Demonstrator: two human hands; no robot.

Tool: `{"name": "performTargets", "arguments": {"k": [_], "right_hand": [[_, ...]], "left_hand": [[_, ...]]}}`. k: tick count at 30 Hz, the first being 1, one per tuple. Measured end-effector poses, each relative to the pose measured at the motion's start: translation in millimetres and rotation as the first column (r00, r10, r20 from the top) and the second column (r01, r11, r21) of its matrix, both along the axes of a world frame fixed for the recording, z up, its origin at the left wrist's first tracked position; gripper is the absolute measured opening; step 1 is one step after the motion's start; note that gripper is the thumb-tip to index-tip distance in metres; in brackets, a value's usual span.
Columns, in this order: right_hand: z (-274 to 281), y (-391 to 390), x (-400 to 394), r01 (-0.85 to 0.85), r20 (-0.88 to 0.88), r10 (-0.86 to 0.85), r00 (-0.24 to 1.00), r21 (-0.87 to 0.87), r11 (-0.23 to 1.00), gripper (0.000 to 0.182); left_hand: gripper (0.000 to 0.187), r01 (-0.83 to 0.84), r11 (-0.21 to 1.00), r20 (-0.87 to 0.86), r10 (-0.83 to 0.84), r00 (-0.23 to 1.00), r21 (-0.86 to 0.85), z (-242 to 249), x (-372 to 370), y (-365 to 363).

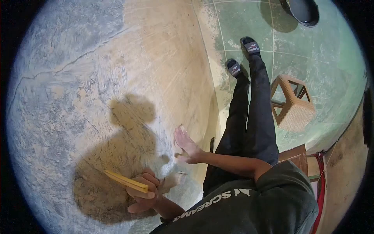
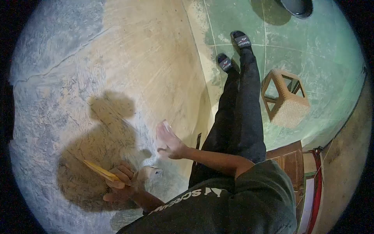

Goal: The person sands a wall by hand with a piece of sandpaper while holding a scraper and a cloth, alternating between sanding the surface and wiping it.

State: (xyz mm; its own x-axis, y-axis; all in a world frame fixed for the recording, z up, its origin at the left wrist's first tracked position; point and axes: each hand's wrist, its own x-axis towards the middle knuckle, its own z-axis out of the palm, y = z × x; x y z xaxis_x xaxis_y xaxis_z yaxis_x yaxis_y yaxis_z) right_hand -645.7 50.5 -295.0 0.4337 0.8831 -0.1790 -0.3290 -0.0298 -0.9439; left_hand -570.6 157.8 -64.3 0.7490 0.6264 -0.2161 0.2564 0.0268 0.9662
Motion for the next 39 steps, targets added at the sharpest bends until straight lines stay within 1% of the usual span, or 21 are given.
{"name": "performTargets", "arguments": {"k": [1, 2, 5, 7, 10, 13, 16, 18, 19, 20, 22, 23, 26, 28, 30, 32, 34, 35, 36, 38, 39], "right_hand": [[-2, 5, 9, -0.015, 0.007, 0.015, 1.000, -0.005, 1.000, 0.097], [-17, 42, 44, 0.152, 0.035, -0.154, 0.987, 0.051, 0.987, 0.095], [-55, 162, 205, 0.417, 0.218, -0.425, 0.879, 0.084, 0.905, 0.093], [-62, 198, 304, 0.417, 0.216, -0.443, 0.870, 0.155, 0.895, 0.082], [-74, 217, 328, 0.449, 0.122, -0.467, 0.876, 0.151, 0.881, 0.079], [-58, 154, 168, 0.442, 0.229, -0.447, 0.865, 0.077, 0.894, 0.081], [-14, 13, 7, 0.032, 0.034, -0.033, 0.999, 0.016, 0.999, 0.088], [23, -15, 0, -0.089, -0.208, 0.071, 0.976, -0.078, 0.993, 0.088], [14, 4, 9, 0.057, -0.076, -0.062, 0.995, -0.061, 0.997, 0.088], [-4, 39, 32, 0.194, 0.051, -0.192, 0.980, -0.024, 0.981, 0.088], [-32, 123, 144, 0.419, 0.119, -0.419, 0.900, 0.026, 0.907, 0.084], [-38, 159, 204, 0.435, 0.135, -0.427, 0.894, -0.030, 0.900, 0.080], [-51, 215, 325, 0.487, 0.209, -0.485, 0.849, 0.047, 0.872, 0.076], [-51, 218, 348, 0.419, 0.065, -0.426, 0.902, 0.099, 0.903, 0.074], [-48, 186, 271, 0.365, 0.190, -0.368, 0.910, 0.055, 0.930, 0.075], [-48, 119, 126, 0.343, 0.216, -0.355, 0.909, 0.091, 0.935, 0.083], [-22, 21, 27, 0.098, 0.035, -0.097, 0.995, -0.023, 0.995, 0.086], [-16, -6, -12, -0.097, -0.159, 0.073, 0.985, -0.147, 0.984, 0.087], [-7, -8, -15, -0.094, -0.155, 0.071, 0.985, -0.149, 0.984, 0.087], [0, 7, 2, 0.076, -0.176, -0.106, 0.979, -0.169, 0.983, 0.084], [-10, 33, 30, 0.165, -0.064, -0.173, 0.983, -0.116, 0.979, 0.083]], "left_hand": [[0.077, 0.003, 1.000, 0.016, -0.003, 1.000, 0.002, -5, 1, 1], [0.078, 0.015, 1.000, 0.036, -0.015, 0.999, -0.019, -5, -1, 4], [0.079, 0.050, 0.998, 0.080, -0.045, 0.996, -0.049, -5, 1, 7], [0.080, 0.054, 0.997, 0.090, -0.049, 0.995, -0.057, -4, 0, 6], [0.078, -0.029, 0.999, 0.031, 0.028, 0.999, 0.020, -8, 3, 2], [0.076, 0.054, 0.998, 0.080, -0.053, 0.995, -0.012, -6, 9, 5], [0.070, 0.109, 0.993, 0.077, -0.105, 0.991, -0.052, -9, 8, 7], [0.069, 0.102, 0.991, 0.106, -0.092, 0.990, -0.090, -9, 13, 8], [0.069, 0.108, 0.990, 0.113, -0.098, 0.989, -0.089, -11, 14, 8], [0.069, 0.116, 0.990, 0.126, -0.106, 0.986, -0.076, -13, 17, 9], [0.068, 0.130, 0.990, 0.157, -0.120, 0.980, -0.054, -14, 20, 10], [0.068, 0.129, 0.991, 0.168, -0.120, 0.978, -0.045, -17, 19, 9], [0.069, 0.134, 0.991, 0.163, -0.130, 0.978, -0.012, -23, 18, 12], [0.069, 0.186, 0.982, 0.163, -0.188, 0.969, 0.031, -22, 19, 16], [0.069, 0.198, 0.980, 0.128, -0.197, 0.972, 0.007, -16, 24, 15], [0.069, 0.221, 0.975, 0.123, -0.218, 0.968, -0.013, -16, 34, 14], [0.069, 0.124, 0.990, 0.051, -0.127, 0.991, 0.063, -15, 33, 4], [0.069, 0.122, 0.991, 0.052, -0.125, 0.991, 0.060, -12, 28, 0], [0.072, 0.076, 0.996, 0.004, -0.076, 0.997, 0.037, -8, 24, -4], [0.079, -0.010, 1.000, -0.070, 0.011, 0.997, 0.011, -8, 18, -5], [0.083, -0.048, 0.999, -0.114, 0.047, 0.992, 0.002, -7, 17, -1]]}}
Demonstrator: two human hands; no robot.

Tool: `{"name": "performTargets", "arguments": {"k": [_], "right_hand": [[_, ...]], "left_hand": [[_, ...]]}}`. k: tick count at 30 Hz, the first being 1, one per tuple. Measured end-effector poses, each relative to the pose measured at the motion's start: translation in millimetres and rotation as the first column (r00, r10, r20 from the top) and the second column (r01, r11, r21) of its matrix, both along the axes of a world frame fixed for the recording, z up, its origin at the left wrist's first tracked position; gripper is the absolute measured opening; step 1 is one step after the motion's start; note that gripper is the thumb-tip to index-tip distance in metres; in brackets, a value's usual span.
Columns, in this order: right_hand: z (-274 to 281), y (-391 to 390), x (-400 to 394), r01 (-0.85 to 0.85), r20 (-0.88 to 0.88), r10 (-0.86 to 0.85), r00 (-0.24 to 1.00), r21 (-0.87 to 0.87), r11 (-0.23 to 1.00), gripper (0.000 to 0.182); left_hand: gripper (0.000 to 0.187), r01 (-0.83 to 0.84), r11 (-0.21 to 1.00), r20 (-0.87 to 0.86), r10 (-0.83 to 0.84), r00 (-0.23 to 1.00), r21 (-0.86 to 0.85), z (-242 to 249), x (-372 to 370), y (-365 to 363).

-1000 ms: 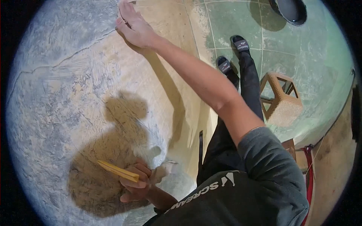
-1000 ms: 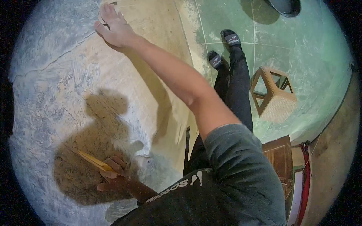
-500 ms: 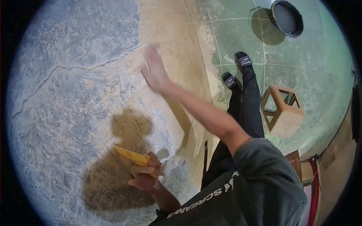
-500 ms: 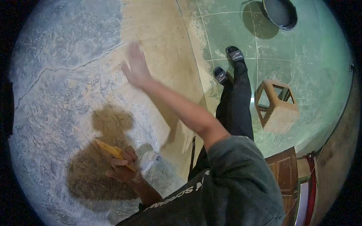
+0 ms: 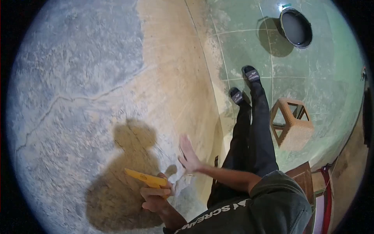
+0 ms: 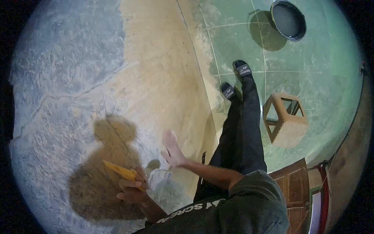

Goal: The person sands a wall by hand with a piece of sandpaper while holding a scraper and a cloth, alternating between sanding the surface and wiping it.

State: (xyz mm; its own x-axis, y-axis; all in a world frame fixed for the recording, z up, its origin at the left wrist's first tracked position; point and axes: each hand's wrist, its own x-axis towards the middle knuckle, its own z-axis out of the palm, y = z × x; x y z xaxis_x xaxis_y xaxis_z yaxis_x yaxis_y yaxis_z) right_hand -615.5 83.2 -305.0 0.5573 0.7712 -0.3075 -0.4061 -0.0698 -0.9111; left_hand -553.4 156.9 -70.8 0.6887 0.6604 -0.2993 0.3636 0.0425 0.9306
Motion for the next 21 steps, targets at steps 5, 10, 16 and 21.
{"name": "performTargets", "arguments": {"k": [5, 10, 16, 21], "right_hand": [[-41, 179, 281, 0.298, 0.278, -0.345, 0.897, 0.196, 0.934, 0.072], [-36, 225, 372, 0.404, 0.148, -0.433, 0.889, 0.193, 0.894, 0.072], [-13, 79, 159, 0.022, 0.295, -0.069, 0.953, 0.160, 0.987, 0.086], [31, 70, 154, 0.057, 0.162, -0.082, 0.983, 0.153, 0.987, 0.090]], "left_hand": [[0.087, -0.017, 1.000, 0.028, 0.018, 0.999, -0.019, -10, 15, 15], [0.088, 0.026, 1.000, 0.115, -0.027, 0.993, 0.014, -3, 33, 27], [0.087, -0.014, 1.000, 0.217, 0.010, 0.976, 0.013, 10, 55, 29], [0.070, 0.041, 0.998, 0.229, -0.051, 0.972, 0.052, 11, 117, 49]]}}
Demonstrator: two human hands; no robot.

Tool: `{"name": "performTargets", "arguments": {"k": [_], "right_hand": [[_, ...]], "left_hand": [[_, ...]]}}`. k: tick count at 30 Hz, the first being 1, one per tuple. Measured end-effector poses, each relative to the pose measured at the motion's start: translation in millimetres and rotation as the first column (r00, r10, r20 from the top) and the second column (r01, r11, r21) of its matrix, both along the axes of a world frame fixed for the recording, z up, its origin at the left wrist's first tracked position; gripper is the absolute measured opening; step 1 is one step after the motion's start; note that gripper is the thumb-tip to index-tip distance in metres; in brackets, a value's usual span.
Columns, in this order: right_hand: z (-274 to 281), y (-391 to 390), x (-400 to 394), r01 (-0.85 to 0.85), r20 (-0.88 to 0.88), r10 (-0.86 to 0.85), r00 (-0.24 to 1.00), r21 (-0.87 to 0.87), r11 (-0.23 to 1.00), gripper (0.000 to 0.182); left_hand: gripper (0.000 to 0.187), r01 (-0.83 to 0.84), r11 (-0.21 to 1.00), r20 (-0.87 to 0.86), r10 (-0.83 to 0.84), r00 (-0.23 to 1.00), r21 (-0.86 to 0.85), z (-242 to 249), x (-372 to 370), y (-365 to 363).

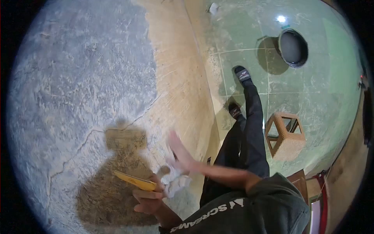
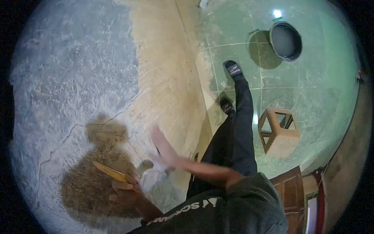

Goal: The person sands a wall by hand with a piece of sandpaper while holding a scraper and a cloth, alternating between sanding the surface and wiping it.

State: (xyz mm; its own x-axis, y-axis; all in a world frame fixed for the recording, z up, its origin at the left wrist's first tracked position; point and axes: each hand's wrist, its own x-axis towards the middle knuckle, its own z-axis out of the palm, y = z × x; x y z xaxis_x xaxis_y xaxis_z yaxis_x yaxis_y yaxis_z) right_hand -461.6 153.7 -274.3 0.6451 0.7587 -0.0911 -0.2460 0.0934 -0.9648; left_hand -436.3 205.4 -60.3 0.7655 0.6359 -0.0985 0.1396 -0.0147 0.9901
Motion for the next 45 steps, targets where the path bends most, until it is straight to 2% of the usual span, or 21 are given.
{"name": "performTargets", "arguments": {"k": [1, 4, 6, 8, 10, 11, 12, 14, 16, 20, 21, 22, 23, 24, 25, 28, 32, 35, 38, 41, 45], "right_hand": [[-22, 43, 46, 0.037, 0.074, -0.034, 0.997, -0.049, 0.998, 0.088], [-60, 145, 224, 0.240, -0.097, -0.242, 0.965, -0.033, 0.970, 0.080], [-64, 153, 234, 0.216, -0.069, -0.219, 0.973, -0.051, 0.975, 0.082], [-49, 130, 190, 0.144, 0.088, -0.137, 0.987, -0.086, 0.986, 0.089], [-3, 46, 88, -0.178, 0.165, 0.186, 0.969, -0.060, 0.982, 0.102], [-11, 32, -8, -0.325, 0.364, 0.389, 0.846, -0.227, 0.918, 0.106], [1, 28, -1, -0.335, 0.347, 0.395, 0.851, -0.223, 0.916, 0.106], [31, 15, 47, -0.276, -0.040, 0.273, 0.961, -0.079, 0.958, 0.101], [8, 67, 121, -0.029, -0.062, 0.021, 0.998, -0.135, 0.990, 0.092], [-53, 134, 219, 0.056, -0.092, -0.071, 0.993, -0.160, 0.985, 0.093], [-54, 139, 225, 0.070, -0.149, -0.097, 0.984, -0.175, 0.982, 0.094], [-34, 121, 201, 0.041, -0.112, -0.057, 0.992, -0.143, 0.989, 0.095], [-2, 87, 152, 0.012, -0.074, -0.021, 0.997, -0.110, 0.994, 0.096], [19, 54, 91, 0.003, -0.048, -0.005, 0.999, -0.039, 0.999, 0.101], [40, 16, 64, -0.184, 0.010, 0.184, 0.983, 0.066, 0.981, 0.104], [54, 21, 70, -0.136, -0.195, 0.124, 0.973, -0.047, 0.990, 0.101], [-37, 104, 166, -0.020, -0.331, -0.052, 0.942, -0.209, 0.978, 0.091], [-35, 115, 146, 0.015, -0.202, -0.083, 0.976, -0.317, 0.948, 0.091], [77, 30, 95, -0.153, -0.227, 0.135, 0.964, -0.064, 0.986, 0.099], [64, 37, 95, -0.225, -0.280, 0.176, 0.944, -0.154, 0.962, 0.102], [-15, 83, 139, -0.136, -0.346, 0.042, 0.937, -0.251, 0.959, 0.096]], "left_hand": [[0.066, -0.001, 1.000, -0.016, 0.002, 1.000, 0.019, 4, 9, 2], [0.066, 0.133, 0.991, -0.108, -0.135, 0.985, -0.023, 19, 36, 22], [0.068, 0.100, 0.994, -0.108, -0.095, 0.990, 0.044, 17, 48, 31], [0.070, 0.076, 0.991, -0.109, -0.064, 0.992, 0.108, 18, 62, 46], [0.075, 0.055, 0.981, -0.151, -0.026, 0.988, 0.188, 17, 73, 59], [0.075, 0.050, 0.981, -0.170, -0.018, 0.985, 0.187, 18, 77, 61], [0.074, 0.036, 0.984, -0.182, -0.003, 0.983, 0.176, 17, 81, 64], [0.074, 0.008, 0.987, -0.191, 0.023, 0.981, 0.159, 13, 87, 66], [0.074, 0.069, 0.994, -0.199, -0.052, 0.979, 0.081, 13, 95, 69], [0.074, 0.095, 0.995, -0.146, -0.091, 0.985, 0.018, 10, 84, 69], [0.075, -0.092, 0.992, -0.213, 0.109, 0.971, 0.088, 10, 56, 61], [0.076, -0.263, 0.949, -0.261, 0.302, 0.917, 0.173, 11, 42, 60], [0.076, -0.254, 0.951, -0.260, 0.294, 0.920, 0.178, 11, 56, 67], [0.077, -0.085, 0.993, -0.207, 0.100, 0.973, 0.080, 9, 82, 73], [0.077, 0.086, 0.996, -0.135, -0.087, 0.987, -0.007, 9, 97, 75], [0.078, 0.095, 0.995, -0.103, -0.098, 0.990, -0.034, 10, 99, 74], [0.078, 0.070, 0.998, -0.044, -0.070, 0.997, 0.001, 7, 93, 63], [0.077, -0.019, 0.994, -0.008, 0.020, 1.000, 0.104, 12, 85, 66], [0.076, 0.199, 0.980, -0.031, -0.198, 0.980, 0.018, 11, 85, 76], [0.075, 0.162, 0.987, -0.048, -0.161, 0.986, 0.018, 15, 84, 69], [0.073, 0.126, 0.991, -0.024, -0.125, 0.992, 0.046, 14, 81, 65]]}}
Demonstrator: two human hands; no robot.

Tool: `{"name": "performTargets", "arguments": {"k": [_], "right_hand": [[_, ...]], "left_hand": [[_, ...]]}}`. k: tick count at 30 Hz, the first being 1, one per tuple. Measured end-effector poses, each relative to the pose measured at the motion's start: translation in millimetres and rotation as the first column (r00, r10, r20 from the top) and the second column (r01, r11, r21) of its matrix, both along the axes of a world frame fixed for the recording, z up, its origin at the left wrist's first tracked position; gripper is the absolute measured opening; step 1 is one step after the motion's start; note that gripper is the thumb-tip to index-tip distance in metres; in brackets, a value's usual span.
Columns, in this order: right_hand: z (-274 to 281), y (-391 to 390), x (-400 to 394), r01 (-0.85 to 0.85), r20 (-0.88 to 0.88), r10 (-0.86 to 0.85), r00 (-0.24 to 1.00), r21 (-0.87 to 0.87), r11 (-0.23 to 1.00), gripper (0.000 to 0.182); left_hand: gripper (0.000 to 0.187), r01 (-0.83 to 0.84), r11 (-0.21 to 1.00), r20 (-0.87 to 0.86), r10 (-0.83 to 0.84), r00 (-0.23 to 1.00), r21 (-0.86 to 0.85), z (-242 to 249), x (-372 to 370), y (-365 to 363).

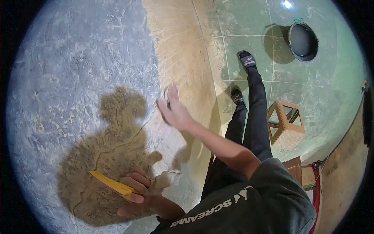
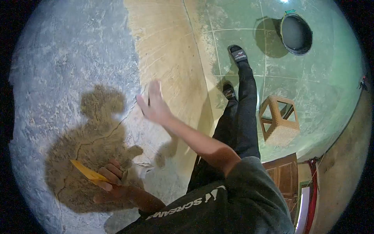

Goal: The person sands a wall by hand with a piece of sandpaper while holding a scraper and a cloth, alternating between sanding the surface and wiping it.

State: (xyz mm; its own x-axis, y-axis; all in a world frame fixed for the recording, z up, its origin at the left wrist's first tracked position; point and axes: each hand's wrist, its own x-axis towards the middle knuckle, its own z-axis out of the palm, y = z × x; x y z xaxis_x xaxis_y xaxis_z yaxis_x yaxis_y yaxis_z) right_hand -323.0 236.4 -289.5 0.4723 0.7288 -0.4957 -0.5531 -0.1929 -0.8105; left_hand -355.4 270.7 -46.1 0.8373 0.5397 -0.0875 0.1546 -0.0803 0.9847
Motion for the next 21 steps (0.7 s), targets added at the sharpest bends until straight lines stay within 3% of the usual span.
{"name": "performTargets", "arguments": {"k": [2, 3, 5, 8, 9, 10, 12, 16, 18, 21], "right_hand": [[3, 10, 24, 0.005, -0.210, -0.019, 0.977, -0.069, 0.998, 0.097], [26, -1, 14, 0.013, -0.211, -0.028, 0.977, -0.073, 0.997, 0.097], [81, -38, -19, -0.102, 0.047, 0.096, 0.994, 0.143, 0.984, 0.096], [86, -40, -11, -0.131, -0.015, 0.134, 0.991, 0.134, 0.982, 0.097], [64, -22, -18, -0.146, 0.104, 0.143, 0.984, 0.019, 0.989, 0.098], [43, -12, -6, -0.150, 0.102, 0.148, 0.984, 0.019, 0.988, 0.098], [10, 4, 22, -0.037, -0.196, 0.034, 0.980, -0.009, 0.999, 0.098], [65, -10, 5, -0.162, -0.025, 0.161, 0.987, -0.019, 0.987, 0.099], [92, -17, 2, -0.216, 0.006, 0.216, 0.976, 0.093, 0.972, 0.099], [48, 5, 14, -0.209, 0.012, 0.211, 0.977, -0.071, 0.975, 0.104]], "left_hand": [[0.073, -0.040, 0.999, 0.010, 0.039, 0.999, 0.029, 0, 0, -3], [0.073, -0.029, 0.999, 0.013, 0.029, 1.000, 0.025, 0, 3, 0], [0.073, -0.018, 1.000, 0.025, 0.018, 1.000, 0.008, -7, 7, 4], [0.074, -0.024, 1.000, 0.006, 0.024, 1.000, -0.006, -5, 9, 6], [0.074, -0.027, 1.000, 0.010, 0.027, 1.000, -0.005, -5, 10, 5], [0.074, -0.029, 1.000, 0.011, 0.029, 1.000, -0.005, -3, 11, 4], [0.075, -0.028, 0.999, 0.002, 0.028, 1.000, -0.024, -3, 10, 7], [0.077, -0.064, 0.994, 0.002, 0.065, 0.998, -0.086, -3, 15, 4], [0.077, -0.071, 0.991, 0.036, 0.075, 0.996, -0.118, -8, 18, 5], [0.077, -0.096, 0.985, 0.044, 0.103, 0.994, -0.145, -4, 17, 6]]}}
